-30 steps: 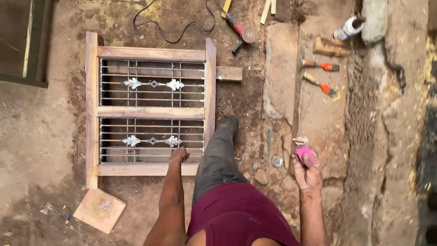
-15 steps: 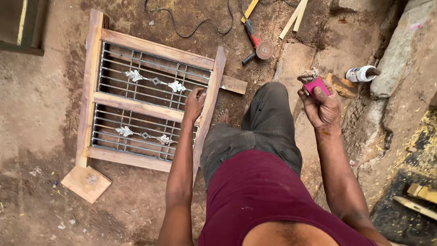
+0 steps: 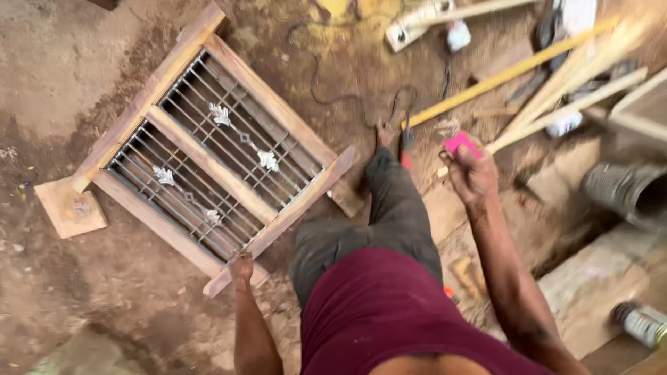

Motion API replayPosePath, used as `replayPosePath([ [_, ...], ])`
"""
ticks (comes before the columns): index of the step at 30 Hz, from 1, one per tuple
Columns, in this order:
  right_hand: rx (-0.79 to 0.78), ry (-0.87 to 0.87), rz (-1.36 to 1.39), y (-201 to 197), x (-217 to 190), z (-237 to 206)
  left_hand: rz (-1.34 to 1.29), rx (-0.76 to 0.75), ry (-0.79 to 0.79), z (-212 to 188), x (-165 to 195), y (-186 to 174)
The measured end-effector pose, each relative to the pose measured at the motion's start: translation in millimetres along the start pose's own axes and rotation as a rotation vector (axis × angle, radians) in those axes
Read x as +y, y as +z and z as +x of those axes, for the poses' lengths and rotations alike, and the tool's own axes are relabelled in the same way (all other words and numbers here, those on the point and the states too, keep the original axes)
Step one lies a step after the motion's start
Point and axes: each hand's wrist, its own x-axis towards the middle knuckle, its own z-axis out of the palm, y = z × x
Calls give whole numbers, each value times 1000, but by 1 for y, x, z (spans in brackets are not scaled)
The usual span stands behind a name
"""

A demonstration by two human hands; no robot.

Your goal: The person applies a yellow finish to a wooden window frame using a brush, then places a wooden plank across the frame and sands the edges with sandpaper. The person works barefoot on a dirt floor in a cluttered workshop.

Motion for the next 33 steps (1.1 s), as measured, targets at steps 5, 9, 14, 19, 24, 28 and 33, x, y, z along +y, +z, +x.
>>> replayPosePath([
  [5,-66,186,-270,25,-76,142,-54,-123,-13,-24,115,43],
  [9,-267,257,-291,68,-82,214,-343,-185,32,4,204,65],
  [14,-367,356,-341,125,-44,284,-395,-5,-55,12,250,80],
  [19,-485,482,-459,159,-1,338,-409,-52,-320,25,250,116],
  [24,-469,574,-824,185,39,405,-484,321,-291,55,274,149],
  [28,-701,592,-874,217,92,454,-900,382,-449,100,316,160],
  [33,-805,561,-1543,258,197,501,-840,435,-663,192,345,169],
])
